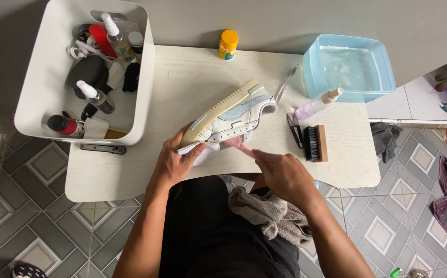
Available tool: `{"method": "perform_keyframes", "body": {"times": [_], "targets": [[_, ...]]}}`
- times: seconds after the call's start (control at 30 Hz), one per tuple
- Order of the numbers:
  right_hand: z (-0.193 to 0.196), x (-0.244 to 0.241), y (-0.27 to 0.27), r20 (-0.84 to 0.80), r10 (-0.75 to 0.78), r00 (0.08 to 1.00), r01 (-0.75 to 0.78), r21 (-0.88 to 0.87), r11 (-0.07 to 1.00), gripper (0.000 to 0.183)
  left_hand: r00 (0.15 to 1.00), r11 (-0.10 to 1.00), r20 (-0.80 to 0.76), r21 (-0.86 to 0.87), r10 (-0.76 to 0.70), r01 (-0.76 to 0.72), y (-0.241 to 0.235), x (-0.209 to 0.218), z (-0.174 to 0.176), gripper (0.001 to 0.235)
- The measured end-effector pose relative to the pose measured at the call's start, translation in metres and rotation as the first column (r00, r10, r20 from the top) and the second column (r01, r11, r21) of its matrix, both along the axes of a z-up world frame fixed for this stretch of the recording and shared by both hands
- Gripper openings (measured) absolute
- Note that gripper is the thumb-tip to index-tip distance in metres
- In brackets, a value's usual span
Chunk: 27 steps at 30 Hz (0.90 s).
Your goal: The person cleans a white sneaker on a table using a small brush, a cloth, and a pink long-handled brush. They scrub the shoe's upper and wipe it with a cloth, repeating the process across the surface.
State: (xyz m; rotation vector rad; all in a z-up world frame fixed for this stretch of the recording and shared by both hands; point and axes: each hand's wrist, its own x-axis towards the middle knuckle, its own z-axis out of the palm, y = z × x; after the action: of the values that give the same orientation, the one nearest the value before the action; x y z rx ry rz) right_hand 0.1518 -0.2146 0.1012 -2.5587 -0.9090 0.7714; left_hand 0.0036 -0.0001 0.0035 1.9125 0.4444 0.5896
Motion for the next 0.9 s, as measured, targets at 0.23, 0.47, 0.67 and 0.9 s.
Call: {"method": "perform_keyframes", "body": {"times": [0.23, 0.47, 0.67, 0.9], "targets": [[-0.003, 0.011, 0.002, 0.164, -0.011, 0.986, 0.017, -0.035, 0.999, 0.035, 1.000, 1.000, -0.006, -0.003, 0.009, -0.009, 0.000, 0.001, -0.002, 0.057], [0.008, 0.014, 0.006, 0.040, 0.022, 0.999, -0.021, -0.024, 0.999, 0.035, 1.000, 1.000, -0.006, 0.000, -0.004, 0.004, 0.000, 0.000, 0.000, 0.057], [0.024, 0.012, 0.004, -0.060, 0.022, 0.998, -0.024, -0.035, 0.999, 0.035, 1.000, 1.000, -0.008, -0.002, 0.012, -0.012, -0.001, -0.001, 0.001, 0.057], [0.021, 0.006, 0.005, -0.162, 0.075, 0.984, -0.086, -0.062, 0.994, 0.036, 1.000, 1.000, 0.009, 0.007, 0.009, -0.009, -0.003, 0.002, 0.003, 0.057]]}}
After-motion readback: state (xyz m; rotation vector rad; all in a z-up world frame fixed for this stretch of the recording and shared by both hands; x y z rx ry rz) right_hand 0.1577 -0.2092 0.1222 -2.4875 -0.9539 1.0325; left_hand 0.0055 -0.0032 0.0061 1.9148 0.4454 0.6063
